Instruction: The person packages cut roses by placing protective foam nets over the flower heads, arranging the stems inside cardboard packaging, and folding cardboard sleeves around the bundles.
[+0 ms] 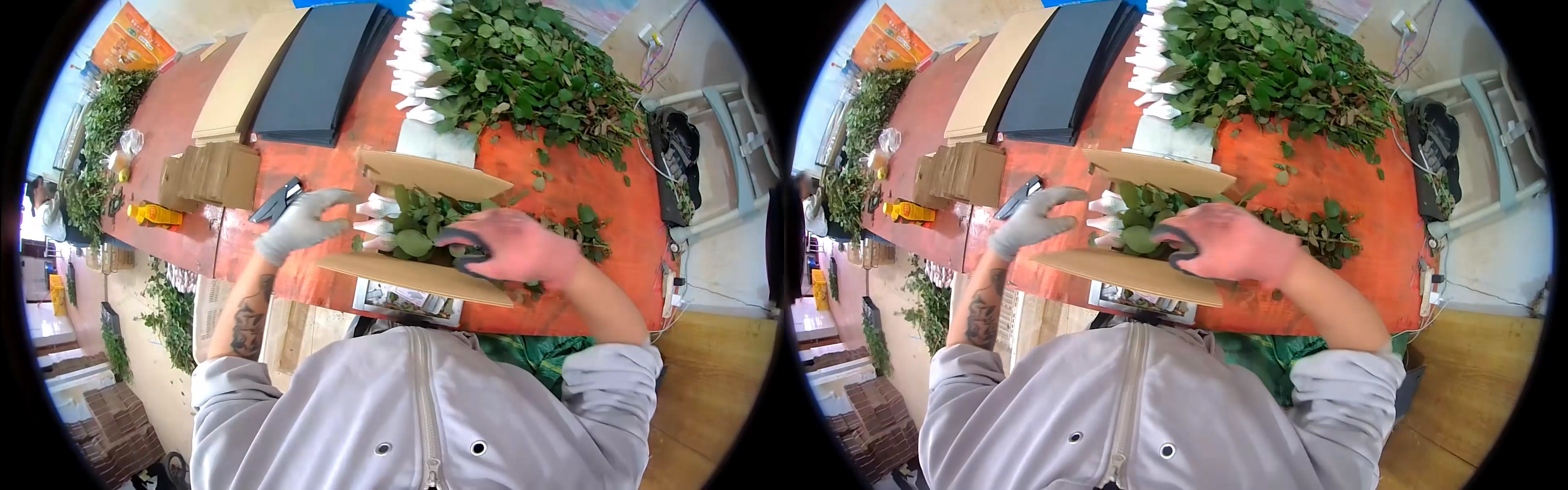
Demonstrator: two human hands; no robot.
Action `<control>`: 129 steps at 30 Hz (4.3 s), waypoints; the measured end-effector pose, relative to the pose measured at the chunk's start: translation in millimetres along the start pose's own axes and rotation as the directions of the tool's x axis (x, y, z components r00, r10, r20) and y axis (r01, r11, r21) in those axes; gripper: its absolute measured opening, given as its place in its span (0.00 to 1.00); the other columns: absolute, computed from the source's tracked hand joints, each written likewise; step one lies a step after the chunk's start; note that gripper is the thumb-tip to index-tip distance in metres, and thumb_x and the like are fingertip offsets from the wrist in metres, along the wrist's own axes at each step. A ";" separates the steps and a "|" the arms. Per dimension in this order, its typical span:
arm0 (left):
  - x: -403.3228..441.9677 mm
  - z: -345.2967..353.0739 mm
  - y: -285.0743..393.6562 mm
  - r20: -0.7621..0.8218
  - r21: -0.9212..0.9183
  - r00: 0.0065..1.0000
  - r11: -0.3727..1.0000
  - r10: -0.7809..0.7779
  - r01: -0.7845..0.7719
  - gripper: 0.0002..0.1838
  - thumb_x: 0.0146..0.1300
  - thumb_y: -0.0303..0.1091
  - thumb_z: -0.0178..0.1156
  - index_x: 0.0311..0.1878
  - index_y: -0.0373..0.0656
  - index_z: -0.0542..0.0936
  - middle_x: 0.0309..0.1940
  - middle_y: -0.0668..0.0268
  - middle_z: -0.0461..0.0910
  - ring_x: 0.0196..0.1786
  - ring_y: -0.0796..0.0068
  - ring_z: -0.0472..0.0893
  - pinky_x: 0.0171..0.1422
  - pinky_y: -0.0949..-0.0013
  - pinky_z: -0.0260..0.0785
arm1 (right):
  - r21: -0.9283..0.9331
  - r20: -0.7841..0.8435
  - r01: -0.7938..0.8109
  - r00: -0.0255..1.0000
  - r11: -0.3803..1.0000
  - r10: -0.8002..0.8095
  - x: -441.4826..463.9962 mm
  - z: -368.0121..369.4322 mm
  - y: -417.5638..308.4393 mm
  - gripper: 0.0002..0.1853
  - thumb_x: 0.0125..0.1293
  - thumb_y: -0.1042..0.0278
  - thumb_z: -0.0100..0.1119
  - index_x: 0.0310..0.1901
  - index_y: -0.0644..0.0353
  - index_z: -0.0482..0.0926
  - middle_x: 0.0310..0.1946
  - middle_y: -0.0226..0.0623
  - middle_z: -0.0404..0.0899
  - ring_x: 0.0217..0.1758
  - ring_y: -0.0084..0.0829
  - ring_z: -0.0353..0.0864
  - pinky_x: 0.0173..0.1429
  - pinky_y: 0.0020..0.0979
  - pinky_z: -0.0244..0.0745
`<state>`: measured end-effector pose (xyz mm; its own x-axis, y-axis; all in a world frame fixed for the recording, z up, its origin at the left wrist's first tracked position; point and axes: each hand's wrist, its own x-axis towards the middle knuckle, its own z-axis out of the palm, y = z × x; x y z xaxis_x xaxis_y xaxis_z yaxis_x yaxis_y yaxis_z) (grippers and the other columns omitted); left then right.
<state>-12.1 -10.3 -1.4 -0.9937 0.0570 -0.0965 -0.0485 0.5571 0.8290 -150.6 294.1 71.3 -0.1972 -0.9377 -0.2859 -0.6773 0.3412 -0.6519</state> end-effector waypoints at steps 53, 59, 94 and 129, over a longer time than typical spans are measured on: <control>19.7 53.5 -23.8 0.173 -0.268 0.982 0.956 -0.076 0.121 0.11 0.57 0.28 0.60 0.43 0.36 0.81 0.38 0.59 0.82 0.42 0.65 0.82 0.49 0.66 0.73 | 0.252 -0.023 -0.044 0.998 0.967 0.051 -1.1 22.9 54.4 0.18 0.57 0.62 0.58 0.50 0.53 0.78 0.45 0.39 0.79 0.50 0.41 0.76 0.56 0.38 0.69; 38.5 66.9 -24.1 0.021 -0.048 0.995 0.995 0.094 -0.093 0.13 0.57 0.35 0.61 0.44 0.43 0.82 0.39 0.62 0.81 0.39 0.66 0.80 0.43 0.67 0.72 | -0.160 0.037 -0.141 0.988 0.977 0.149 36.8 73.1 85.5 0.17 0.54 0.62 0.56 0.45 0.58 0.78 0.38 0.43 0.80 0.44 0.45 0.78 0.51 0.38 0.73; 64.4 81.1 -26.1 0.123 0.250 0.924 0.890 0.361 -0.381 0.10 0.55 0.39 0.60 0.39 0.51 0.83 0.33 0.67 0.79 0.38 0.63 0.79 0.41 0.62 0.71 | -0.405 -0.013 0.105 0.993 0.908 -0.121 74.6 99.7 70.3 0.15 0.54 0.61 0.58 0.41 0.60 0.74 0.34 0.41 0.79 0.43 0.41 0.79 0.44 0.41 0.74; 33.1 61.7 -48.0 0.197 0.278 0.976 0.949 0.095 -0.149 0.15 0.58 0.42 0.59 0.44 0.45 0.80 0.33 0.61 0.79 0.38 0.59 0.80 0.41 0.62 0.72 | -0.193 -0.031 -0.196 0.981 0.961 0.194 89.4 130.2 90.2 0.11 0.55 0.60 0.58 0.38 0.53 0.79 0.35 0.40 0.82 0.43 0.40 0.80 0.48 0.43 0.74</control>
<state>-36.5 15.9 -78.4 -0.9544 0.2719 -0.1235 0.1300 0.7504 0.6480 -137.0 249.6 -104.5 -0.3465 -0.8553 -0.3853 -0.7491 0.4995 -0.4351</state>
